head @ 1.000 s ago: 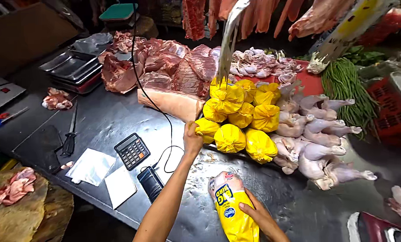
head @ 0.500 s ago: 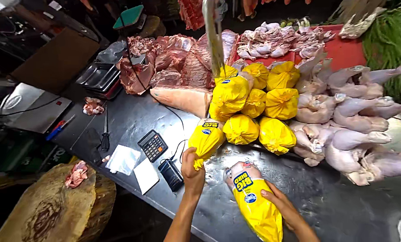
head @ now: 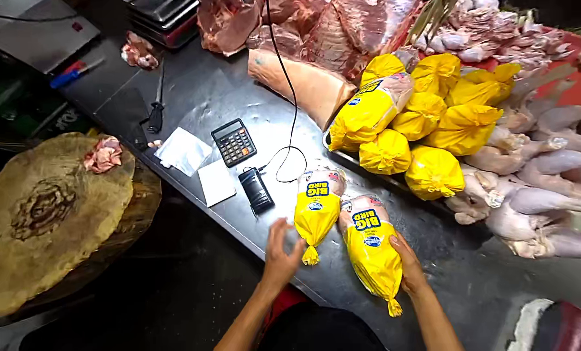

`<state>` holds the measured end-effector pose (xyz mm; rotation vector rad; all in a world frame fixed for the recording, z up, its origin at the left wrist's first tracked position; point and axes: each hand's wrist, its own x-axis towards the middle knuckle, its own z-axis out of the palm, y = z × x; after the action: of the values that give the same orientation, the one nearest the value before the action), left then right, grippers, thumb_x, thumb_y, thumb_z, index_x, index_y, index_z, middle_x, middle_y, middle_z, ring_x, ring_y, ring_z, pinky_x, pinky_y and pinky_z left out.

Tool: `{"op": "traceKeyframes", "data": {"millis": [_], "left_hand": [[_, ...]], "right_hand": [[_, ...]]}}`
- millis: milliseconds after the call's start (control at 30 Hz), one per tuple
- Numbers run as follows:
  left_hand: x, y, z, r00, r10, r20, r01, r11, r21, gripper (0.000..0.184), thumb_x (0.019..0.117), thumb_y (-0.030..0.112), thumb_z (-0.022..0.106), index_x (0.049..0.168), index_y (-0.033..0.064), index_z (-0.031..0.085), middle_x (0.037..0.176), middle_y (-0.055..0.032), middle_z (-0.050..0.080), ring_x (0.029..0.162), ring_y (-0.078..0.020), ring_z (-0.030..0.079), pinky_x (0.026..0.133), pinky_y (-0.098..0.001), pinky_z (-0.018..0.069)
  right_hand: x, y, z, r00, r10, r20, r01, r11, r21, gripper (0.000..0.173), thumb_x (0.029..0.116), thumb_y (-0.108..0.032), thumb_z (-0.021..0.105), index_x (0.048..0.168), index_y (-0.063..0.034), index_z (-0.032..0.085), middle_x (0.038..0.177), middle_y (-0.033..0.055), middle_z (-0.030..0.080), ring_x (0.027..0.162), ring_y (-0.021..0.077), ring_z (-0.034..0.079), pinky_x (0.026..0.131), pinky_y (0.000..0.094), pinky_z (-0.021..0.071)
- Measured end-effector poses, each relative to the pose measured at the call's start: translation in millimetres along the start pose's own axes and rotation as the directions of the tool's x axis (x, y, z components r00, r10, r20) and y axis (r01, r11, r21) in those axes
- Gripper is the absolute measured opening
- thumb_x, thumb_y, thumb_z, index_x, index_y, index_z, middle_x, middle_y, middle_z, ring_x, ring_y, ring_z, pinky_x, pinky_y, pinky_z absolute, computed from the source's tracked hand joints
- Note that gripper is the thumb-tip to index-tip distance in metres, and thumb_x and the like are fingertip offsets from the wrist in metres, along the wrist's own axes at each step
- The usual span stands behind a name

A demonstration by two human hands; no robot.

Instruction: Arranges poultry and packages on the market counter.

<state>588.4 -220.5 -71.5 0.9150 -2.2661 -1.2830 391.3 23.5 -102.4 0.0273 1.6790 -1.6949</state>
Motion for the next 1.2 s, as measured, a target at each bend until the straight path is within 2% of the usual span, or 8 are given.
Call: {"op": "traceKeyframes", "data": {"millis": [167, 633, 767, 867, 967, 1033, 1100, 1200], "left_hand": [[107.1, -9.7, 26.0, 0.869, -0.426, 0.252, 0.474, 0.863, -0.175, 0.096, 0.0893, 0.044, 0.076, 0.161, 0.0065, 0.025, 0.147, -0.0240, 0.052, 0.123, -0.0327, 0.063, 0.102, -0.0516, 0.0540], [125.2, -32.4, 22.5, 0.807, -0.265, 0.528, 0.442, 0.864, -0.241, 0.108, 0.0780, 0.035, 0.087, 0.164, 0.0189, 0.023, 0.154, -0.0193, 0.045, 0.131, -0.0261, 0.058, 0.106, -0.0456, 0.0530], [111.7, -29.0, 19.7, 0.797, -0.275, 0.538, 0.450, 0.864, -0.225, 0.107, 0.0763, 0.032, 0.087, 0.162, 0.0138, 0.026, 0.153, -0.0191, 0.046, 0.129, -0.0254, 0.060, 0.105, -0.0442, 0.0545], [97.0, -22.0, 14.0, 0.774, -0.332, 0.540, 0.473, 0.869, -0.144, 0.106, 0.0754, 0.030, 0.088, 0.162, 0.0132, 0.028, 0.153, -0.0196, 0.047, 0.122, -0.0288, 0.064, 0.099, -0.0468, 0.0582], [85.9, 6.3, 11.2, 0.885, -0.302, 0.356, 0.282, 0.953, 0.106, 0.085, 0.0806, 0.029, 0.085, 0.151, 0.0035, 0.045, 0.151, -0.0238, 0.047, 0.129, -0.0370, 0.057, 0.105, -0.0530, 0.0512], [75.7, 27.7, 22.0, 0.984, -0.013, 0.176, -0.014, 0.989, 0.151, 0.061, 0.0835, 0.019, 0.077, 0.138, -0.0018, 0.059, 0.147, -0.0286, 0.050, 0.132, -0.0441, 0.053, 0.107, -0.0579, 0.0463], [70.5, 55.5, 37.3, 0.974, 0.180, 0.141, -0.190, 0.980, 0.060, 0.049, 0.0883, 0.017, 0.070, 0.133, -0.0015, 0.063, 0.145, -0.0268, 0.052, 0.130, -0.0364, 0.056, 0.105, -0.0482, 0.0512], [70.9, 83.8, 58.8, 0.912, 0.333, 0.239, -0.318, 0.943, -0.099, 0.045, 0.0927, 0.021, 0.068, 0.132, -0.0013, 0.064, 0.143, -0.0229, 0.056, 0.127, -0.0271, 0.061, 0.101, -0.0394, 0.0565]], "right_hand": [[-5.5, 10.7, 36.0, 0.985, -0.092, -0.143, 0.124, 0.964, 0.234, 0.073, 0.0995, -0.043, 0.051, 0.157, -0.0042, 0.030, 0.138, 0.0153, 0.060, 0.121, 0.0201, 0.064, 0.100, 0.0395, 0.0573], [23.8, -8.4, 23.4, 0.997, 0.010, 0.080, -0.024, 0.984, 0.177, 0.087, 0.0952, -0.042, 0.061, 0.163, -0.0124, 0.015, 0.140, 0.0163, 0.059, 0.116, 0.0250, 0.068, 0.089, 0.0426, 0.0622], [13.3, -1.6, 22.2, 1.000, 0.007, 0.000, -0.007, 0.987, 0.162, 0.089, 0.0908, -0.043, 0.065, 0.160, -0.0071, 0.023, 0.137, 0.0180, 0.061, 0.114, 0.0252, 0.068, 0.089, 0.0416, 0.0619], [-3.3, -20.8, 9.5, 0.997, -0.014, -0.077, -0.001, 0.981, -0.195, 0.067, 0.0974, -0.031, 0.060, 0.154, -0.0012, 0.039, 0.136, 0.0189, 0.063, 0.112, 0.0252, 0.069, 0.090, 0.0414, 0.0610], [-13.3, -78.9, -0.9, 0.885, -0.408, -0.224, 0.224, 0.795, -0.563, 0.055, 0.0908, -0.014, 0.069, 0.141, 0.0037, 0.055, 0.136, 0.0245, 0.058, 0.112, 0.0302, 0.065, 0.090, 0.0446, 0.0586], [6.6, -120.3, -6.3, 0.751, -0.623, -0.219, 0.330, 0.641, -0.693, 0.063, 0.0865, -0.018, 0.074, 0.141, 0.0055, 0.054, 0.146, 0.0277, 0.050, 0.128, 0.0341, 0.057, 0.102, 0.0456, 0.0542], [45.8, -141.9, -8.5, 0.779, -0.605, -0.166, 0.247, 0.539, -0.805, 0.075, 0.0853, -0.030, 0.076, 0.149, -0.0003, 0.049, 0.159, 0.0286, 0.035, 0.148, 0.0419, 0.036, 0.118, 0.0549, 0.0379], [77.3, -135.2, 14.4, 0.821, -0.549, -0.155, 0.073, 0.371, -0.926, 0.067, 0.0866, -0.030, 0.074, 0.149, -0.0141, 0.056, 0.160, 0.0281, 0.036, 0.148, 0.0535, 0.028, 0.115, 0.0677, 0.0335]]}}
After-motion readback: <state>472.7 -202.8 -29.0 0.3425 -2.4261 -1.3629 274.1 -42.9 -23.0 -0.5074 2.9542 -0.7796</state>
